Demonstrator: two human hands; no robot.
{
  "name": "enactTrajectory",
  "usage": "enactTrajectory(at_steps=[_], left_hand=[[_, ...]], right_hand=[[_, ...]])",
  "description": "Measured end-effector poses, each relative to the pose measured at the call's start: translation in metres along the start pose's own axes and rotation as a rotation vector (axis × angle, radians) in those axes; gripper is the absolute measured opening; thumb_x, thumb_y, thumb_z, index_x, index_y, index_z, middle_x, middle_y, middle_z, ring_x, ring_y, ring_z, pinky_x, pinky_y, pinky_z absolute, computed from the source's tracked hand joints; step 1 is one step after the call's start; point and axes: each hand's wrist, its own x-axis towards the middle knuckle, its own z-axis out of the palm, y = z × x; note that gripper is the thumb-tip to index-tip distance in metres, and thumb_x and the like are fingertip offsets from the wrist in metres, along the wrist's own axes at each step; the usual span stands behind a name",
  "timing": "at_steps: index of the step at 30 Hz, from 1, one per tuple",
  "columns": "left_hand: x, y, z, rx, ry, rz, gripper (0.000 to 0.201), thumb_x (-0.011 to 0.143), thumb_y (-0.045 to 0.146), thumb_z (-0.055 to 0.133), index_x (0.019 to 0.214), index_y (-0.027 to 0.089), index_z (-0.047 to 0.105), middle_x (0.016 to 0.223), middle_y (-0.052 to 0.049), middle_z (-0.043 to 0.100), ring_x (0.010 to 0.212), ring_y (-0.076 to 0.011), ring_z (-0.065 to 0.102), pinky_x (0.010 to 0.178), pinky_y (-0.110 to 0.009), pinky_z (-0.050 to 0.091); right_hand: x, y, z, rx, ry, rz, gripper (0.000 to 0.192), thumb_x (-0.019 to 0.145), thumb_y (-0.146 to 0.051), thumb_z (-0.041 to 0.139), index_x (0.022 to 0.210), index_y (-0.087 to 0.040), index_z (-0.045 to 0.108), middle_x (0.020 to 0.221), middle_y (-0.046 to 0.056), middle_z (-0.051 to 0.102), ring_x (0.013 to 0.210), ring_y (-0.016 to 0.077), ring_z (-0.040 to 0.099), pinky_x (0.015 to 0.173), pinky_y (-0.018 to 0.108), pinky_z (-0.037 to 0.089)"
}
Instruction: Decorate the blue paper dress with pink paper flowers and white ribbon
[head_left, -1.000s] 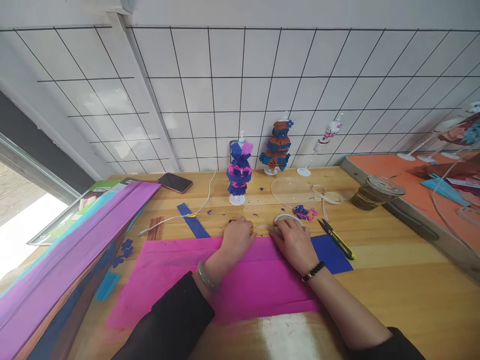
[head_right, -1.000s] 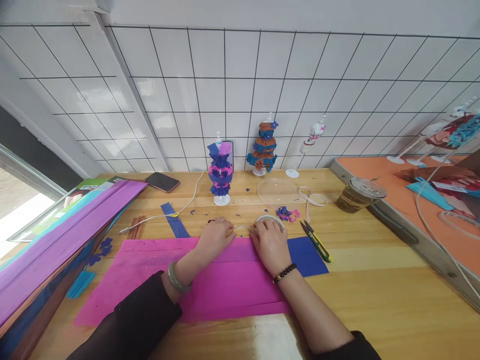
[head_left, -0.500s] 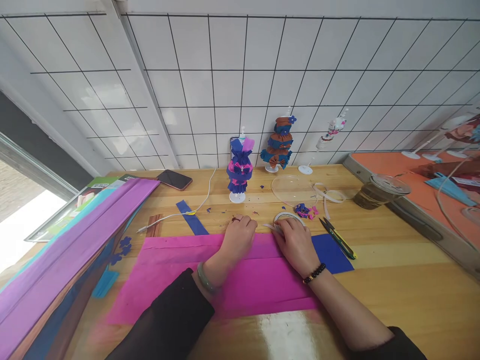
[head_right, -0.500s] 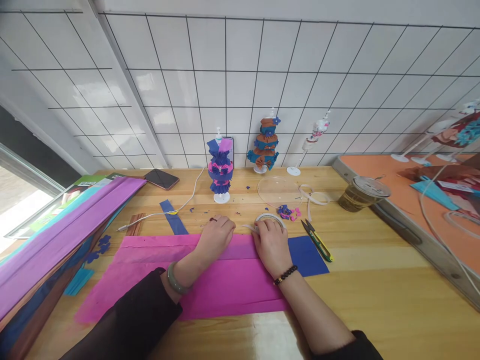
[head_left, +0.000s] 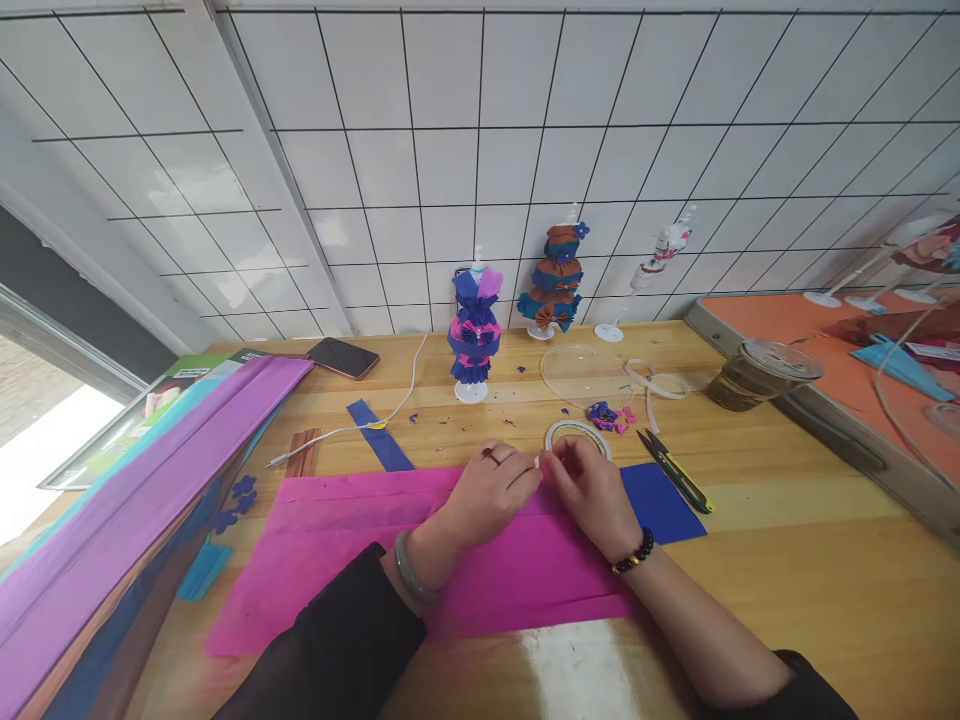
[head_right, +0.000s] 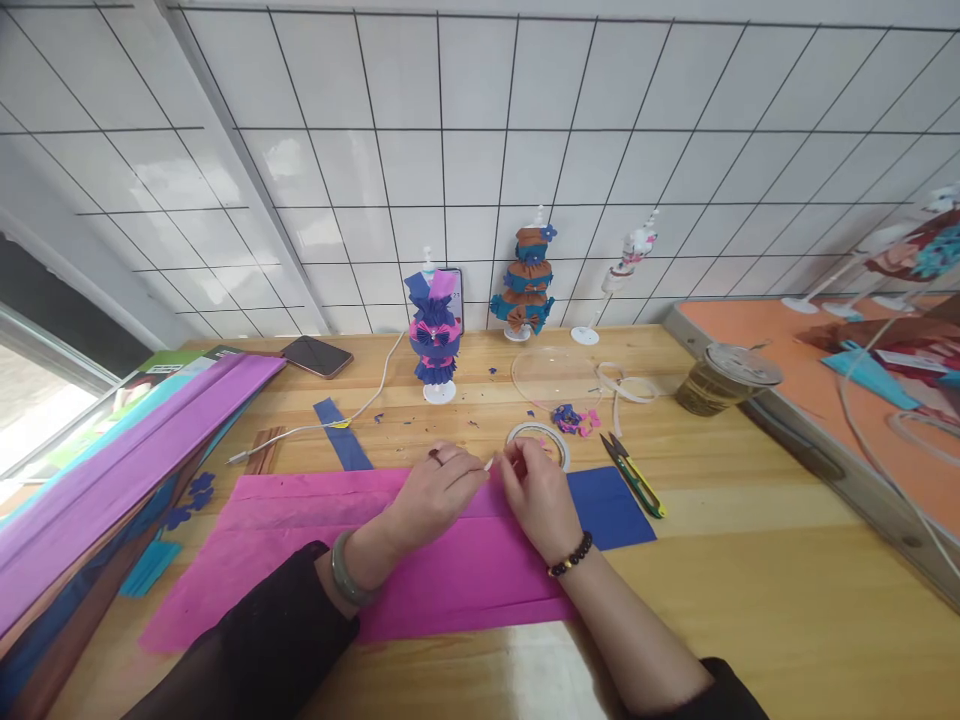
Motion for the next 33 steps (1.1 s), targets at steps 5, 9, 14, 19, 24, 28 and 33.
enactTrajectory(at_steps=[5,9,14,19,24,28,33], left_hand=[[0.0,0.001,0.001,-0.05,-0.039,0.081,0.028,0.091,0.015,0.03,0.087,0.017,0.058,0.087,-0.004,0.06,0.081,-0.0141,0.051,0.077,-0.031,0.038],[0.001,0.003,-0.002,-0.257,-0.074,0.061,0.025,0.09,0.02,0.033,0.091,0.017,0.057,0.089,-0.005,0.061,0.084,-0.0149,0.054,0.076,-0.03,0.041],[0.007,0.002,0.0,-0.952,-0.004,-0.5,0.04,0.081,0.048,0.047,0.103,0.016,0.051,0.09,-0.007,0.06,0.08,-0.0147,0.058,0.071,-0.028,0.047],[0.012,-0.005,0.013,-1.645,-0.262,-0.936,0.044,0.073,0.054,0.054,0.078,0.01,0.054,0.066,-0.005,0.06,0.058,-0.0122,0.058,0.062,-0.029,0.048],[0.009,-0.004,0.015,-1.928,-0.275,-0.92,0.043,0.062,0.048,0.069,0.078,0.008,0.062,0.07,-0.007,0.063,0.064,-0.0137,0.06,0.069,-0.03,0.046],[0.01,-0.003,0.012,-2.042,-0.21,-0.939,0.041,0.057,0.038,0.076,0.082,0.007,0.065,0.073,-0.008,0.065,0.067,-0.0159,0.061,0.071,-0.032,0.047],[0.01,-0.005,0.012,-2.031,-0.119,-1.032,0.033,0.054,0.028,0.079,0.074,0.008,0.063,0.069,-0.006,0.065,0.063,-0.0131,0.06,0.068,-0.029,0.048]], right_hand=[[-0.005,-0.006,0.003,0.684,-0.248,0.385,0.035,0.073,-0.051,0.058,0.085,-0.024,0.039,0.055,-0.007,0.051,0.04,0.0116,0.047,0.04,0.024,0.038],[-0.002,0.0,0.001,0.831,-0.212,0.434,0.04,0.064,-0.043,0.07,0.084,-0.023,0.041,0.067,-0.005,0.058,0.054,0.0115,0.055,0.053,0.025,0.045],[0.0,0.002,-0.003,0.804,-0.136,0.408,0.039,0.064,-0.038,0.071,0.089,-0.023,0.044,0.075,0.0,0.063,0.066,0.0159,0.06,0.061,0.029,0.048],[-0.003,-0.008,0.001,0.869,-0.167,0.433,0.045,0.061,-0.036,0.074,0.091,-0.023,0.043,0.073,-0.001,0.064,0.063,0.0152,0.06,0.058,0.029,0.05],[-0.009,-0.01,0.005,0.849,-0.182,0.424,0.05,0.062,-0.038,0.073,0.097,-0.023,0.041,0.069,-0.003,0.062,0.059,0.0147,0.06,0.056,0.029,0.052],[-0.013,-0.012,0.008,0.779,-0.197,0.39,0.049,0.067,-0.038,0.069,0.103,-0.022,0.04,0.062,-0.006,0.057,0.057,0.0141,0.058,0.056,0.03,0.052],[-0.013,-0.009,0.007,0.566,-0.201,0.24,0.044,0.076,-0.038,0.06,0.111,-0.02,0.04,0.061,-0.004,0.059,0.059,0.016,0.06,0.06,0.03,0.049]])
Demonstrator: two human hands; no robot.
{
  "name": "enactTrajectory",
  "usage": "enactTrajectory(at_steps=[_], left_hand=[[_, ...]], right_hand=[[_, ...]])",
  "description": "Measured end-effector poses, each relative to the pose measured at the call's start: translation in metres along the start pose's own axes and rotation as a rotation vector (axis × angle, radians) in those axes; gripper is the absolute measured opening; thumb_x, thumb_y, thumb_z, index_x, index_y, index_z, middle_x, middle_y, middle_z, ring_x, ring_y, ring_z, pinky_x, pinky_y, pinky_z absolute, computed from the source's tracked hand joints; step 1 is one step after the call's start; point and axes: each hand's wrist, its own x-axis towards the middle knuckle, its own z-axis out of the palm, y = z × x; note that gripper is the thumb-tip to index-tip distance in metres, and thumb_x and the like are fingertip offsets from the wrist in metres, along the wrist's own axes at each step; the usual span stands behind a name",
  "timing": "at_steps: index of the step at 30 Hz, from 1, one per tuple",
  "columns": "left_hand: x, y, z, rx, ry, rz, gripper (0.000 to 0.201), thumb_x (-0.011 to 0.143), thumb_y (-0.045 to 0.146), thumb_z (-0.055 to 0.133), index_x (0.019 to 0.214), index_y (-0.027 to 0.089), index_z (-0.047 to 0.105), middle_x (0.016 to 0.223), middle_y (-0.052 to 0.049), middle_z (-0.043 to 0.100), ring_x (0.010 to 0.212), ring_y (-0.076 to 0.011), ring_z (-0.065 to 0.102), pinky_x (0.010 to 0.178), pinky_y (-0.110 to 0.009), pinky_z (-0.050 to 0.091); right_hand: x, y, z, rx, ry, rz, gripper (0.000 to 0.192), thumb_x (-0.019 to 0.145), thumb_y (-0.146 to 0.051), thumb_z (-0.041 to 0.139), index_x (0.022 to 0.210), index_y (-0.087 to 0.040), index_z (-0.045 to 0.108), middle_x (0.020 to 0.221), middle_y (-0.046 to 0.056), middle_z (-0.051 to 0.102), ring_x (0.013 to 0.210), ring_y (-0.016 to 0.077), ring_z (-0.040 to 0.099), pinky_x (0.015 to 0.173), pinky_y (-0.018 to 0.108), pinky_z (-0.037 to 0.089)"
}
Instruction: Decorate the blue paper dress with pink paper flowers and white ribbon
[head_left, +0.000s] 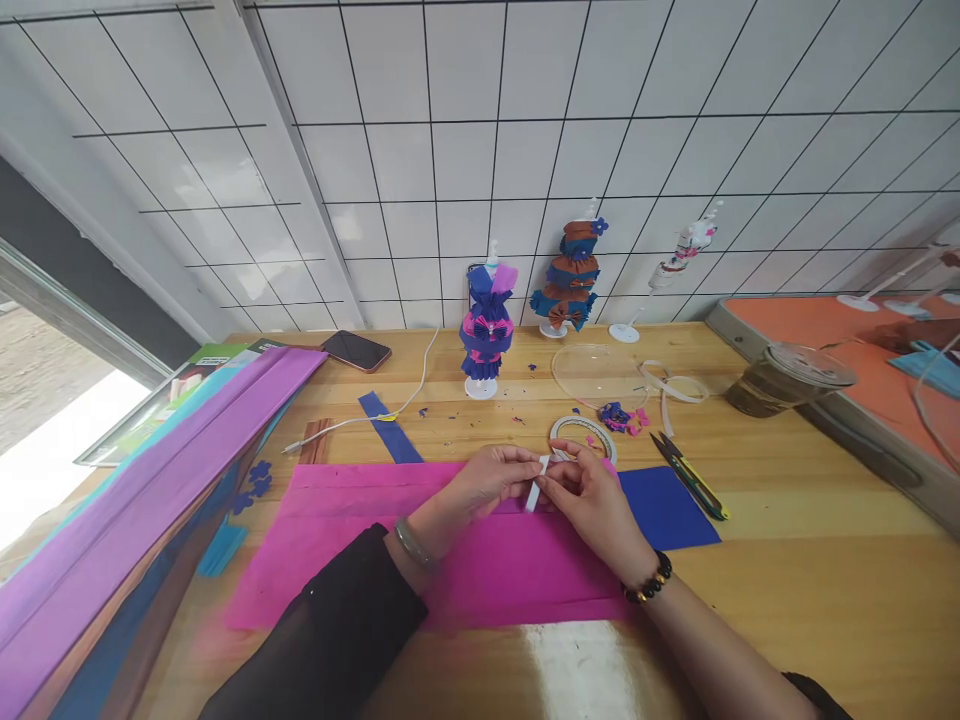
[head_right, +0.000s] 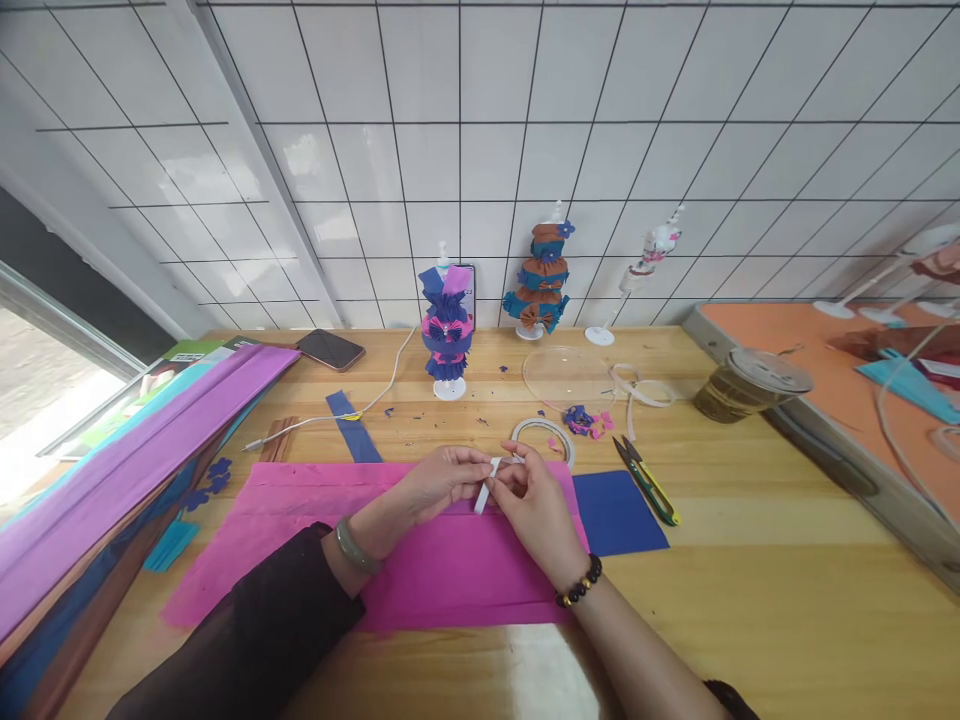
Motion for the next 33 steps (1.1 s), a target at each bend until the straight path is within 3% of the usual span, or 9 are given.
enactTrajectory(at_steps=[6,10,14,22,28,33], left_hand=[[0.002,-0.001,-0.004,0.002,0.019,0.032,0.032,0.057,0.029,0.078,0.077,0.009,0.06,0.08,-0.01,0.067,0.076,-0.0163,0.063,0.074,-0.029,0.047],[0.001,-0.001,-0.005,0.077,0.012,0.057,0.034,0.061,0.038,0.074,0.076,0.011,0.058,0.068,-0.005,0.065,0.062,-0.0131,0.062,0.063,-0.026,0.046],[0.0,-0.001,-0.006,0.134,-0.063,0.077,0.036,0.066,0.045,0.068,0.072,0.01,0.058,0.063,-0.004,0.063,0.056,-0.011,0.059,0.06,-0.025,0.045],[-0.001,-0.003,-0.007,0.093,-0.153,0.132,0.037,0.061,0.038,0.073,0.083,0.011,0.06,0.068,-0.006,0.067,0.061,-0.0134,0.062,0.062,-0.026,0.046],[-0.003,-0.003,-0.008,0.082,-0.206,0.143,0.037,0.062,0.034,0.074,0.087,0.012,0.059,0.067,-0.007,0.068,0.061,-0.0161,0.063,0.06,-0.028,0.046],[-0.003,-0.003,-0.008,0.087,-0.172,0.128,0.037,0.061,0.035,0.074,0.087,0.013,0.059,0.068,-0.007,0.068,0.062,-0.0163,0.063,0.06,-0.029,0.046]], right_hand=[[0.009,0.006,-0.026,-0.711,0.171,-0.21,0.021,0.083,-0.031,0.048,0.097,-0.018,0.057,0.089,0.008,0.065,0.076,0.0207,0.061,0.07,0.034,0.046],[0.014,0.01,-0.03,-0.966,0.162,-0.272,0.02,0.084,-0.025,0.045,0.092,-0.016,0.06,0.092,0.011,0.063,0.081,0.0212,0.06,0.07,0.032,0.045],[0.014,0.007,-0.026,-1.077,0.11,-0.232,0.022,0.086,-0.025,0.041,0.085,-0.018,0.062,0.084,0.008,0.064,0.079,0.0198,0.06,0.068,0.029,0.043],[0.013,-0.001,-0.022,-1.171,0.138,-0.174,0.023,0.086,-0.028,0.043,0.081,-0.019,0.063,0.081,0.006,0.065,0.076,0.0188,0.061,0.063,0.027,0.04],[0.014,0.008,-0.023,-1.198,0.239,-0.126,0.022,0.084,-0.03,0.045,0.09,-0.019,0.063,0.086,0.006,0.065,0.067,0.017,0.061,0.054,0.026,0.038],[0.016,0.015,-0.028,-1.089,0.281,-0.216,0.026,0.082,-0.027,0.047,0.105,-0.018,0.058,0.101,0.009,0.061,0.076,0.0186,0.061,0.058,0.027,0.044]])
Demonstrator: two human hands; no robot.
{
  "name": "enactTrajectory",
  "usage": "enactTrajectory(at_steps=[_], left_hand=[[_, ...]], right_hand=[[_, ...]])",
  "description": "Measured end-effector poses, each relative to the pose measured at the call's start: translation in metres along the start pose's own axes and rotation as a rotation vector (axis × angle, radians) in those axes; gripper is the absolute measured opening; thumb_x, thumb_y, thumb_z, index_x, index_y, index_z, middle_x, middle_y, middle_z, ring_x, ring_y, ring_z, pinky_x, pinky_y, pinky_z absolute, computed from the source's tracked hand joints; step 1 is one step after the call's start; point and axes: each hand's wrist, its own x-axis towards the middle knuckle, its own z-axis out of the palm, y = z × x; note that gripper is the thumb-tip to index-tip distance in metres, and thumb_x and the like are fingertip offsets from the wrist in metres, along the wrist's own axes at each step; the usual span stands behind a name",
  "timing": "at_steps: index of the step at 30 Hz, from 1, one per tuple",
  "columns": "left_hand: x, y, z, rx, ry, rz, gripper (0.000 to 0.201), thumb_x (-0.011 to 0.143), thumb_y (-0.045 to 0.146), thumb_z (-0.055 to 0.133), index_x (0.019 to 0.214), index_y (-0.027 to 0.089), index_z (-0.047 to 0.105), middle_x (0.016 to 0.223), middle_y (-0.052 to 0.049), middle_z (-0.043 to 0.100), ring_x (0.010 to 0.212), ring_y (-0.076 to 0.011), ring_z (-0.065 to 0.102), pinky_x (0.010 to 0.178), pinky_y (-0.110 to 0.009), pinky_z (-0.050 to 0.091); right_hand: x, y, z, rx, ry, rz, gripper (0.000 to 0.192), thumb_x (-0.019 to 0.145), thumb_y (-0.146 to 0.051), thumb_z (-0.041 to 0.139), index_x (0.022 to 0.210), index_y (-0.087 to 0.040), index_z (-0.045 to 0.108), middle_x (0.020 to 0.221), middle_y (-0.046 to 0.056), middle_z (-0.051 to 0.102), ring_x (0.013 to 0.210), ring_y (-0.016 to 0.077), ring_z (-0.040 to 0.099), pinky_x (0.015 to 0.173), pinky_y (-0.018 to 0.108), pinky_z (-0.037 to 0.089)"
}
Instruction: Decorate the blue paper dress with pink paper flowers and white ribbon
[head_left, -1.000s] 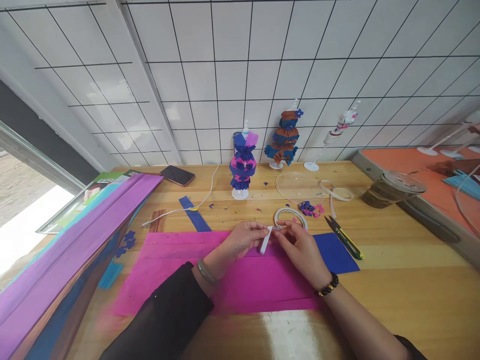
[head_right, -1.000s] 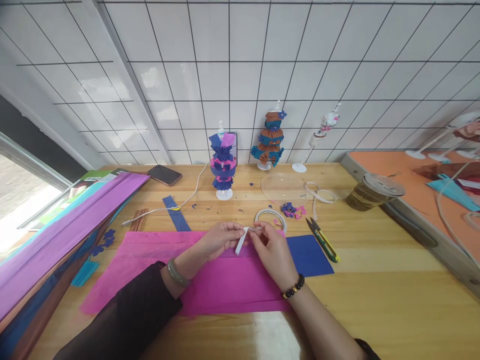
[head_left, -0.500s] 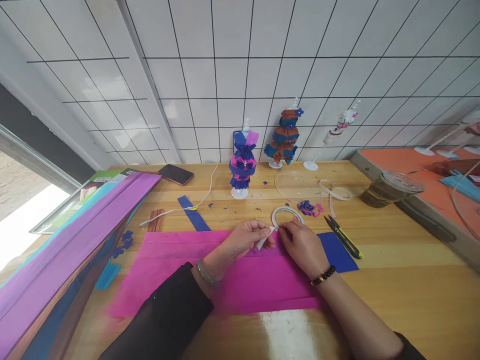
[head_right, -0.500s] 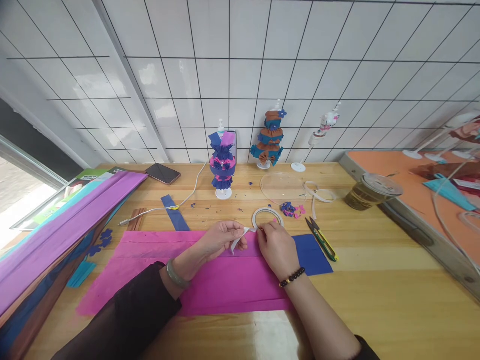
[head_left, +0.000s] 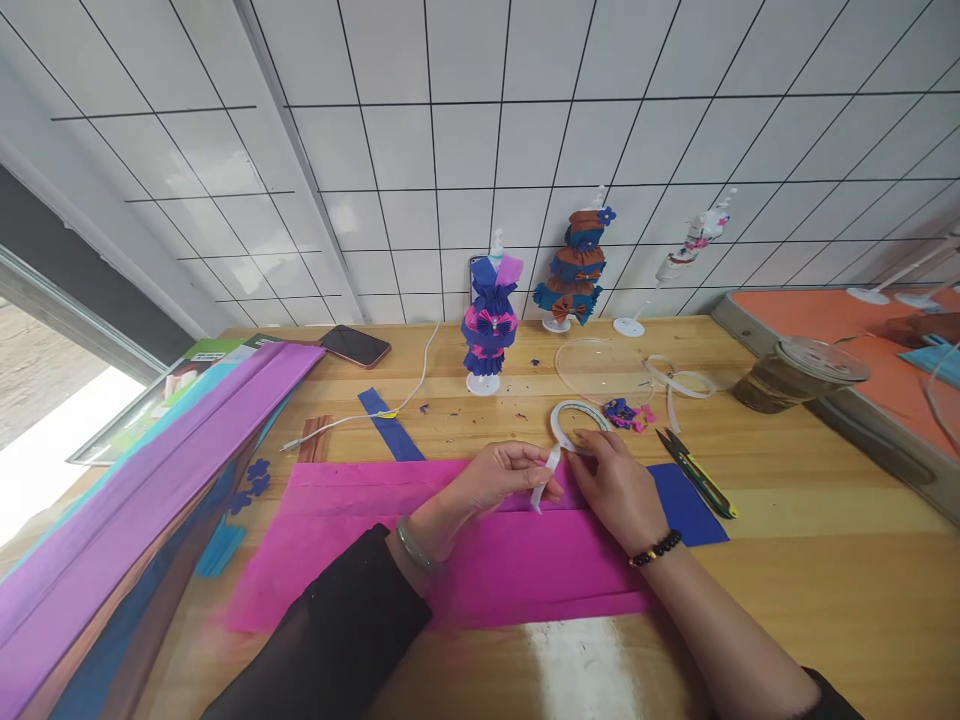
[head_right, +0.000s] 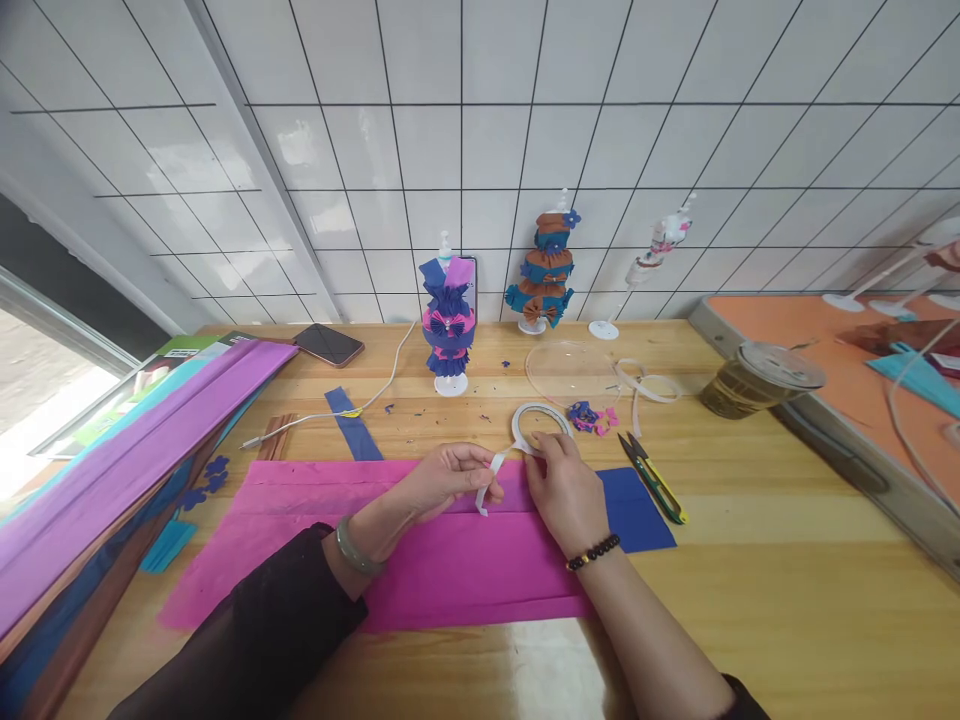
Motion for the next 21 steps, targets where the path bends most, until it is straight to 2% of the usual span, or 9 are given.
enactTrajectory(at_steps=[3,7,11,21], left_hand=[[0.0,0.001,0.0,0.024,0.05,0.032,0.033,0.064,0.036,0.072,0.083,0.012,0.06,0.071,-0.006,0.068,0.064,-0.0137,0.062,0.063,-0.027,0.044],[0.002,0.0,0.002,0.058,0.072,0.054,0.034,0.062,0.038,0.072,0.083,0.012,0.063,0.072,-0.005,0.067,0.066,-0.0121,0.06,0.066,-0.025,0.043],[0.003,-0.001,0.003,0.139,0.107,0.078,0.034,0.057,0.037,0.075,0.078,0.012,0.065,0.067,-0.002,0.063,0.06,-0.0079,0.053,0.063,-0.022,0.04],[0.003,-0.005,0.002,0.224,0.086,0.074,0.039,0.062,0.04,0.072,0.088,0.011,0.066,0.073,-0.003,0.063,0.06,-0.0071,0.051,0.062,-0.021,0.039]], right_hand=[[-0.001,-0.004,-0.006,0.179,0.097,-0.079,0.03,0.083,-0.026,0.046,0.112,-0.017,0.052,0.104,0.011,0.058,0.083,0.0207,0.06,0.067,0.032,0.049],[-0.007,-0.017,-0.019,0.359,0.167,-0.292,0.023,0.085,-0.023,0.047,0.107,-0.019,0.053,0.099,0.012,0.06,0.091,0.0209,0.059,0.077,0.034,0.049],[-0.011,-0.024,-0.023,0.281,0.154,-0.405,0.02,0.084,-0.023,0.05,0.102,-0.019,0.058,0.097,0.011,0.062,0.09,0.0204,0.06,0.076,0.033,0.05],[-0.01,-0.023,-0.025,0.188,0.185,-0.427,0.017,0.085,-0.021,0.049,0.091,-0.018,0.064,0.091,0.01,0.065,0.083,0.0186,0.06,0.073,0.031,0.049]])
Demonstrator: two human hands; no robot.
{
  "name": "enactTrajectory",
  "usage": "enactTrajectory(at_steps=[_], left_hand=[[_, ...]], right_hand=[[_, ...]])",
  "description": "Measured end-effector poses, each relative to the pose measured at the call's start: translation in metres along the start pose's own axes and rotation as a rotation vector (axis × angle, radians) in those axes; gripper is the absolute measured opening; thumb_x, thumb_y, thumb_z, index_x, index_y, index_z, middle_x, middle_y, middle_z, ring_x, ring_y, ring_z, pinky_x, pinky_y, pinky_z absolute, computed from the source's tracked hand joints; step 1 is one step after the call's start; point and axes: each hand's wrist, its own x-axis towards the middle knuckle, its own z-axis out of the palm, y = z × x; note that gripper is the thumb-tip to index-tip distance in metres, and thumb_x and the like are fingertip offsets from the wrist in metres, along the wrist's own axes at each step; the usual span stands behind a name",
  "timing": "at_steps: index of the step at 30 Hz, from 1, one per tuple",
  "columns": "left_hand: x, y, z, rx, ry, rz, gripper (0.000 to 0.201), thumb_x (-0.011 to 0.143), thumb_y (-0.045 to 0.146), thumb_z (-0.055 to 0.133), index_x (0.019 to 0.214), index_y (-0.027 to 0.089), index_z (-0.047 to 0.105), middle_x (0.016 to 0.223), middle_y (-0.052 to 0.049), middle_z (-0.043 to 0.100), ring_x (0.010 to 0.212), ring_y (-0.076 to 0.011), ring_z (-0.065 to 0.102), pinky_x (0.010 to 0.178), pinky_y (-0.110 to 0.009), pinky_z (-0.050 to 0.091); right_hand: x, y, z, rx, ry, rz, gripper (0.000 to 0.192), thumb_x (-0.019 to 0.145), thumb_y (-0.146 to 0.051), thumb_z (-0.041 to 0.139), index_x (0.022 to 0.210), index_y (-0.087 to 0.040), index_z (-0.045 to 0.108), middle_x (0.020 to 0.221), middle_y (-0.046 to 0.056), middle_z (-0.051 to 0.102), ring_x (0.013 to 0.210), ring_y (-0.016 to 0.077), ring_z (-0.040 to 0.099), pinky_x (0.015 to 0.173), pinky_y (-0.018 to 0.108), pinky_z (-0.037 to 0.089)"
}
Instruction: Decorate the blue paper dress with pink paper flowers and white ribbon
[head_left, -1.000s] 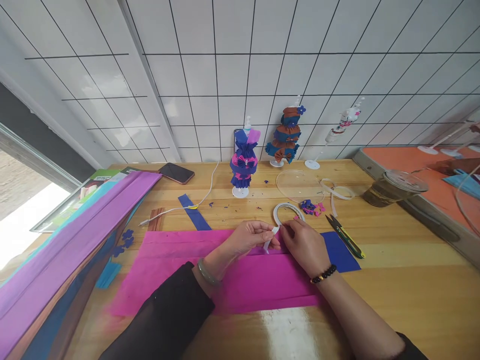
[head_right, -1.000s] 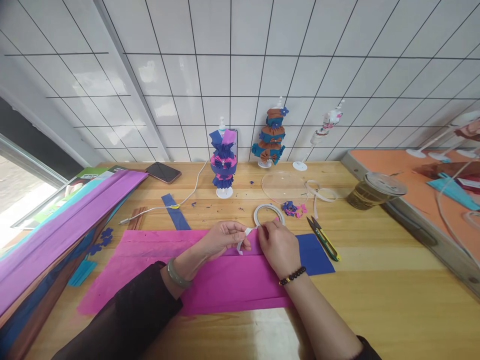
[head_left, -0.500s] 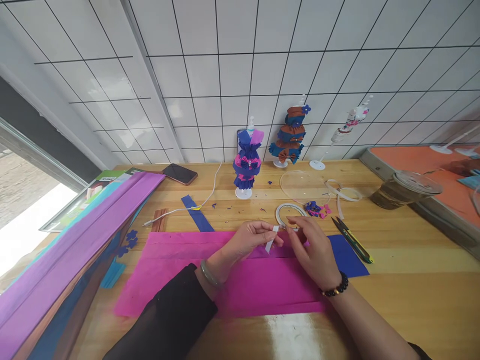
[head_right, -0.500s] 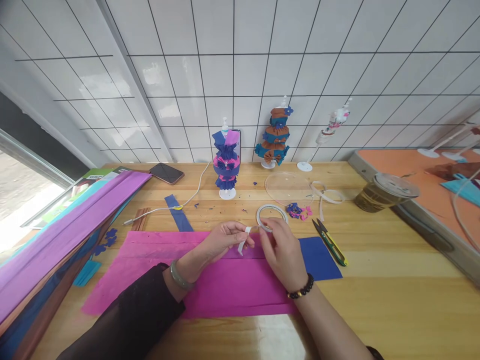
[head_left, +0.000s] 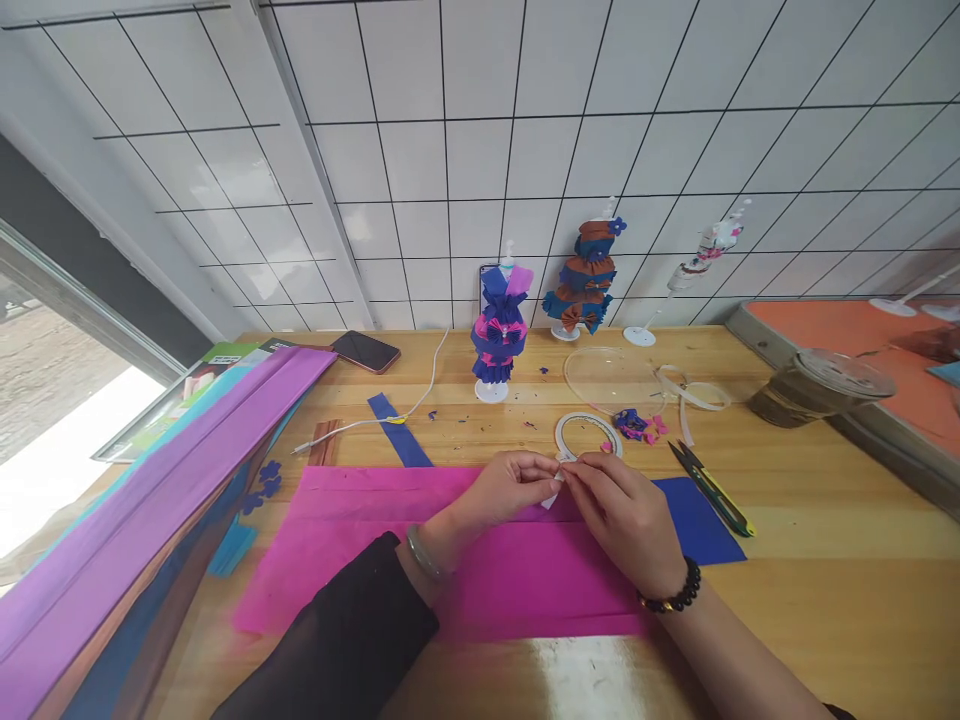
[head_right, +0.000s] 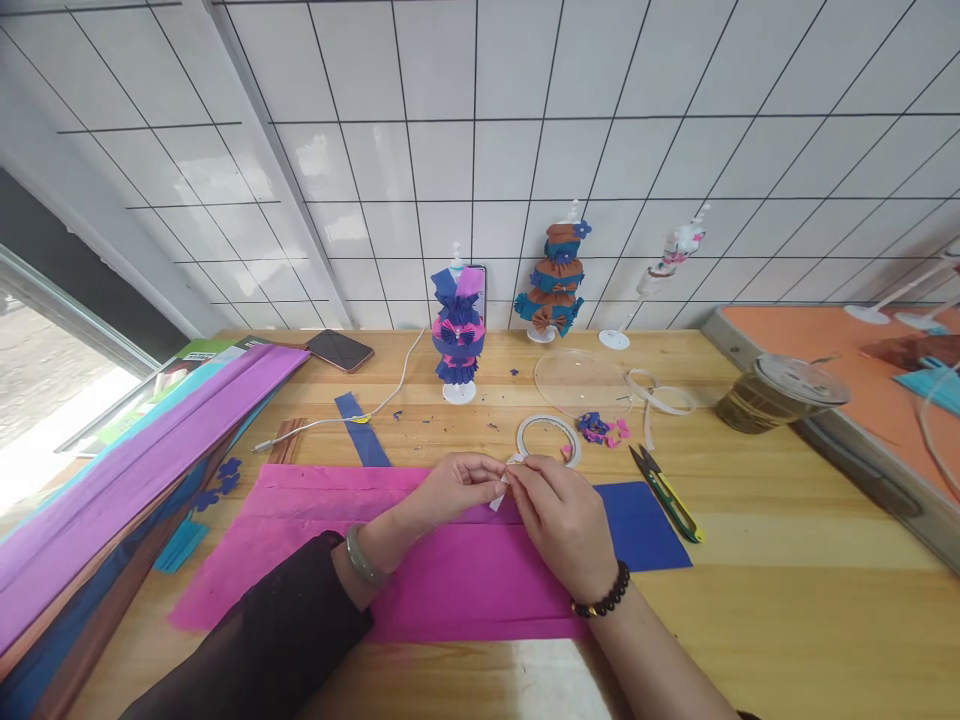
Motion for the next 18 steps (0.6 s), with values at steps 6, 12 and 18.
enactTrajectory(at_steps=[6,12,18], left_hand=[[0.0003,-0.0007,-0.0009,0.014,-0.028,0.011,0.039,0.064,0.04,0.07,0.091,0.012,0.065,0.077,-0.006,0.065,0.066,-0.0097,0.055,0.066,-0.023,0.041],[0.0003,0.0007,-0.002,0.038,-0.047,-0.026,0.042,0.064,0.042,0.069,0.093,0.012,0.066,0.082,-0.009,0.068,0.063,-0.0104,0.056,0.061,-0.023,0.041],[0.0001,0.0022,-0.0016,0.092,0.02,-0.019,0.038,0.065,0.041,0.068,0.089,0.011,0.063,0.067,-0.003,0.064,0.048,-0.0049,0.048,0.048,-0.018,0.038]], right_hand=[[0.003,-0.0059,-0.0004,0.346,-0.013,0.236,0.017,0.086,-0.028,0.048,0.083,-0.019,0.061,0.082,0.008,0.063,0.077,0.0178,0.059,0.069,0.031,0.047],[0.0054,-0.0099,0.0039,0.897,-0.027,0.79,0.029,0.073,-0.045,0.06,0.079,-0.017,0.064,0.062,0.0,0.057,0.052,0.0115,0.047,0.051,0.025,0.039],[0.0053,-0.0081,0.0055,1.141,-0.052,0.937,0.031,0.066,-0.046,0.067,0.073,-0.015,0.065,0.051,-0.004,0.043,0.048,0.0083,0.036,0.048,0.023,0.03]])
